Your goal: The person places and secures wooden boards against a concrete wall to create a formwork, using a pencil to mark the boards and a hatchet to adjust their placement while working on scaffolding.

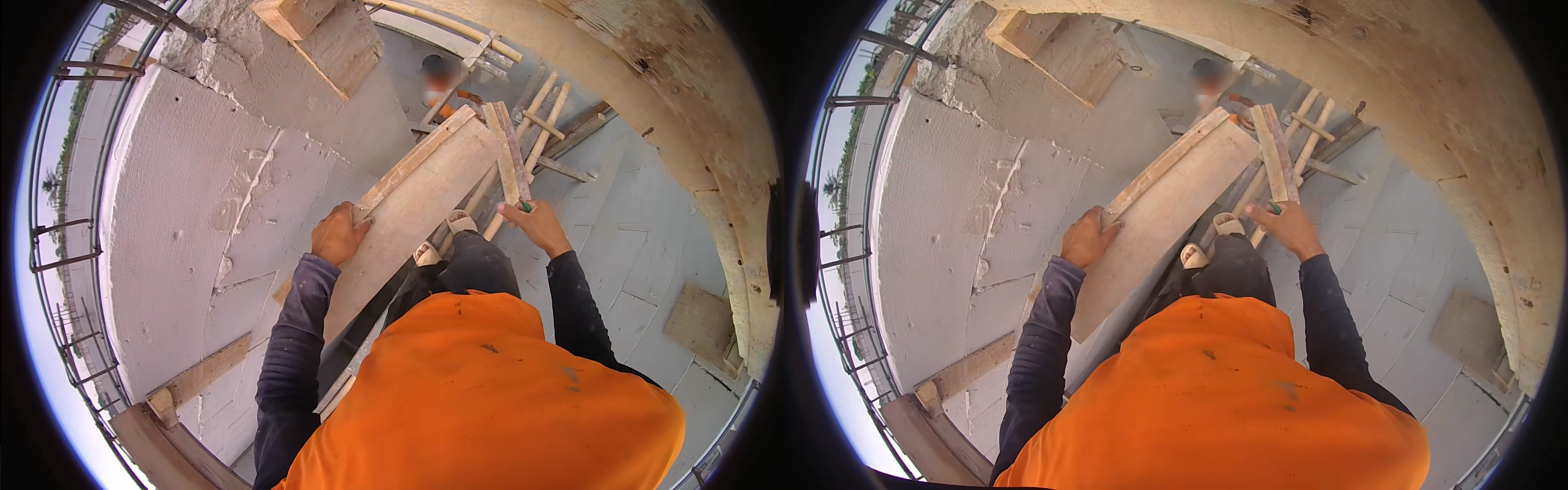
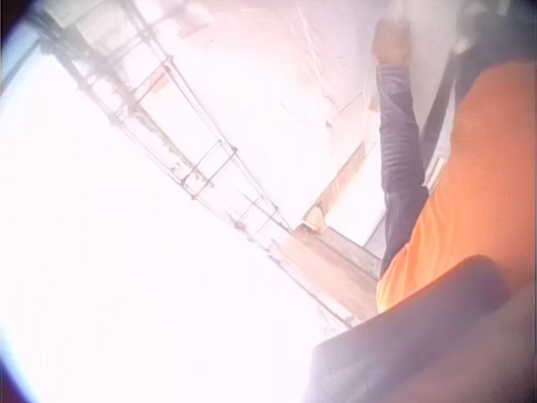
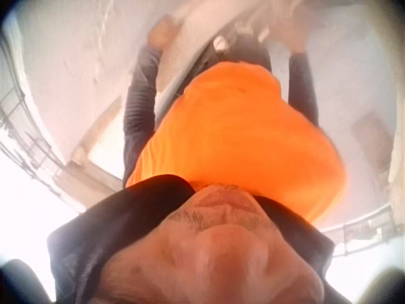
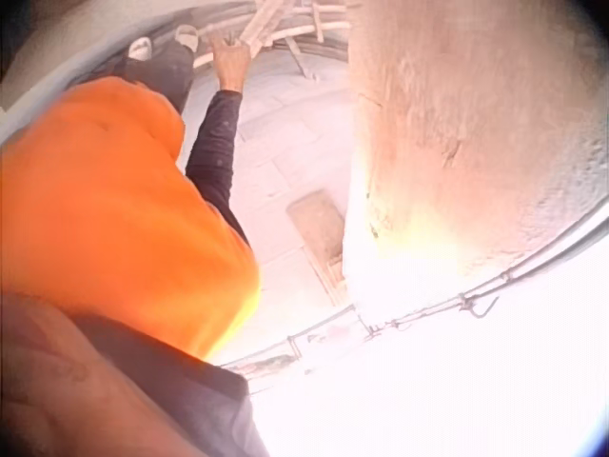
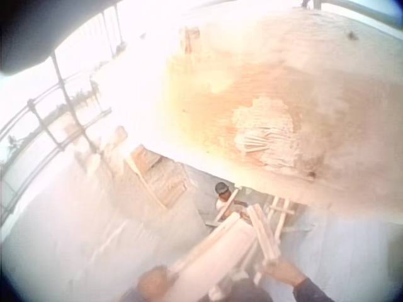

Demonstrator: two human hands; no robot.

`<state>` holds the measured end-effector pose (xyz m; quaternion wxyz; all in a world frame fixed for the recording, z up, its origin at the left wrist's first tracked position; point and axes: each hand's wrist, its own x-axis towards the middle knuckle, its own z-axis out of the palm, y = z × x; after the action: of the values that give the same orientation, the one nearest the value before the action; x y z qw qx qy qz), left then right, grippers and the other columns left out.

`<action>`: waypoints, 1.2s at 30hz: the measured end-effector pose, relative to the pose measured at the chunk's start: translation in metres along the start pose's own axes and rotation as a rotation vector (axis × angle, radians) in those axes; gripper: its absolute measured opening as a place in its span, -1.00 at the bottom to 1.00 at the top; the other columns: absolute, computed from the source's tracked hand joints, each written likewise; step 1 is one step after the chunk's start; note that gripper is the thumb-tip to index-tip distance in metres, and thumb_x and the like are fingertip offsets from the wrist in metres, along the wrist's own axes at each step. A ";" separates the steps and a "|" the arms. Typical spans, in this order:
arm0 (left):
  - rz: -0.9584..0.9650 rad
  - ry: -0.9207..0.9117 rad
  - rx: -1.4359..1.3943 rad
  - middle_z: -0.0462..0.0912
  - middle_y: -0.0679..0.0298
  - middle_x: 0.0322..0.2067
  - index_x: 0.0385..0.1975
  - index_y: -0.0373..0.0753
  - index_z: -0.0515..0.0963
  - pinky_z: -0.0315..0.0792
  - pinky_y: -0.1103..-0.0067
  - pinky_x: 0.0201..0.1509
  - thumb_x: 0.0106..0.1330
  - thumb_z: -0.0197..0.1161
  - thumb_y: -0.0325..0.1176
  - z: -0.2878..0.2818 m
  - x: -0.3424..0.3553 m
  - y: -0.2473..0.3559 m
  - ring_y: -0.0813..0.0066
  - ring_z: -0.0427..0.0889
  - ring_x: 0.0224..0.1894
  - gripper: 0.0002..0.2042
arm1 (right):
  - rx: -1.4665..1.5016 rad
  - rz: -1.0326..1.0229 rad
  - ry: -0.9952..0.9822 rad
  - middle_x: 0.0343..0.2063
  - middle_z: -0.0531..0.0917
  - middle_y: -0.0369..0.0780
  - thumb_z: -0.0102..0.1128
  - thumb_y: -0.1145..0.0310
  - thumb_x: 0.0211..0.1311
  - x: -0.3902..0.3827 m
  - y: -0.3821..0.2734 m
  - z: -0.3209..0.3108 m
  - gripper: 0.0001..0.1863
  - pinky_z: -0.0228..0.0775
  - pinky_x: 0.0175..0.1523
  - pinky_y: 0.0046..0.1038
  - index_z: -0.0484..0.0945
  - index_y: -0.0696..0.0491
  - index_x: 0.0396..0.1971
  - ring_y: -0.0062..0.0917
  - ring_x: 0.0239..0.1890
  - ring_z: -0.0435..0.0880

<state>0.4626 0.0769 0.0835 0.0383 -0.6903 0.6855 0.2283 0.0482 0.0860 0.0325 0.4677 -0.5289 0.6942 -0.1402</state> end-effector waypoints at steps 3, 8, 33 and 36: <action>-0.034 -0.284 -0.279 0.66 -0.18 0.04 0.19 -0.44 0.48 0.48 0.27 0.20 0.29 0.35 -0.05 0.047 0.066 -0.012 -0.06 0.67 0.09 -0.38 | -0.009 0.039 -0.275 -0.54 0.71 -0.23 0.33 -0.32 0.18 -0.008 -0.032 0.030 -0.28 0.39 -0.41 -0.47 0.73 0.20 -0.44 -0.58 -0.52 0.59; -0.032 -0.418 -0.427 0.76 -0.11 -0.16 -0.17 -0.51 0.71 0.51 0.31 0.07 0.11 0.44 0.04 0.105 0.146 0.022 0.09 0.73 -0.08 -0.40 | 0.245 0.161 -0.441 -0.43 0.74 -0.22 0.31 -0.36 0.19 -0.003 -0.049 0.075 -0.20 0.24 -0.55 -0.54 0.66 0.21 -0.09 -0.61 -0.50 0.59; -0.296 -0.473 -1.472 0.54 -0.05 0.23 0.33 -0.43 0.40 0.41 0.16 0.31 0.37 0.29 0.06 0.135 0.160 0.048 0.12 0.52 0.29 -0.27 | 0.704 0.223 -0.171 -0.50 0.60 -0.38 0.31 0.12 0.40 0.042 -0.056 0.062 -0.67 0.07 -0.71 -0.64 0.57 0.11 -0.18 -0.79 -0.70 0.41; -0.468 -0.296 -1.551 0.42 0.05 0.35 0.38 -0.33 0.36 0.29 -0.04 0.38 0.42 0.22 0.12 0.143 0.120 0.039 0.15 0.28 0.47 -0.28 | 0.602 0.243 -0.253 -0.50 0.58 -0.38 0.30 0.14 0.41 0.089 -0.043 0.043 -0.71 0.04 -0.71 -0.63 0.56 0.08 -0.23 -0.79 -0.69 0.40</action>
<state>0.3822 0.0156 -0.0781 -0.3130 -0.6085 0.1592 0.7116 0.1079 0.0043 -0.0052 0.6983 -0.2940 0.6161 -0.2154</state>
